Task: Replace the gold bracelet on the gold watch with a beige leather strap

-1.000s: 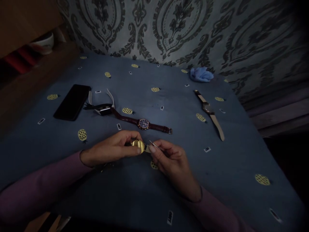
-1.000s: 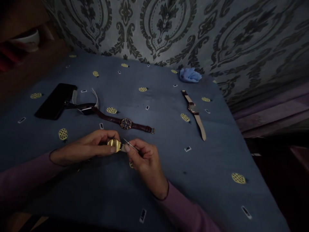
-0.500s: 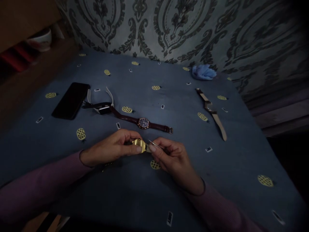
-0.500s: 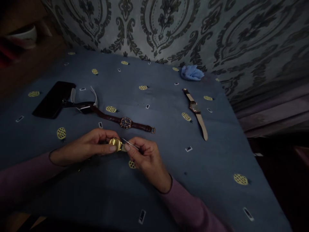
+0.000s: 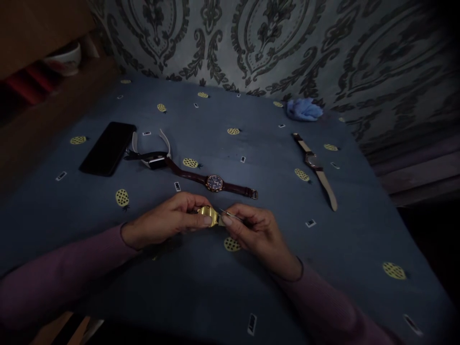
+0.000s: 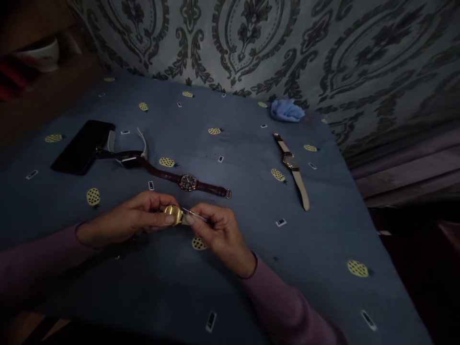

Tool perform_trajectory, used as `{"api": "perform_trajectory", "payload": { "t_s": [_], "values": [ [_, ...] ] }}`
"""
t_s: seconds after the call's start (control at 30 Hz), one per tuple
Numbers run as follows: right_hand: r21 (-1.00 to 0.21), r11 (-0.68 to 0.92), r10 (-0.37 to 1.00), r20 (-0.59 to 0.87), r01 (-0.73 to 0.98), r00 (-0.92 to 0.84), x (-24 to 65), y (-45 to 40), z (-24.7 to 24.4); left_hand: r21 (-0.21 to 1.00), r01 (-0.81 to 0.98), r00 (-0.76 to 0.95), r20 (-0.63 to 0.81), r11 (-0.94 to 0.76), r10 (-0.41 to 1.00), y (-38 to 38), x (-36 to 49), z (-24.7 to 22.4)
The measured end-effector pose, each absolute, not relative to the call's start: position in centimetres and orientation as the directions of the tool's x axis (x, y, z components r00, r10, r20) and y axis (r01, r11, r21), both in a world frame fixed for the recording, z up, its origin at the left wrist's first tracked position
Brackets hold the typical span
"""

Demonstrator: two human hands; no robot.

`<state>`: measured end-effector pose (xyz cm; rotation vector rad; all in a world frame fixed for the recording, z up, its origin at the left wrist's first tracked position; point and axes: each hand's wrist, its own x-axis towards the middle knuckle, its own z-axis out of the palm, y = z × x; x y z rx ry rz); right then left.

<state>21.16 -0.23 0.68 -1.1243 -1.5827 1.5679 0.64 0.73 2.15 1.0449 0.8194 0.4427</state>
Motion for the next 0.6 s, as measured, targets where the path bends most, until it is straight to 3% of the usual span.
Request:
{"api": "perform_trajectory", "payload": {
  "t_s": [0.2,0.6],
  "values": [
    [-0.992,-0.073,0.9,-0.109,0.101,-0.422,20.9,-0.5,1.0,0.902,0.07,0.62,-0.373,0.426,0.69,0.7,0.6,2.5],
    [-0.99,-0.12,0.859,-0.141,0.074,-0.493,21.2,-1.2,2.2,0.94,0.208,0.745,-0.331,0.27,0.579,1.7,0.1,4.7]
  ]
}}
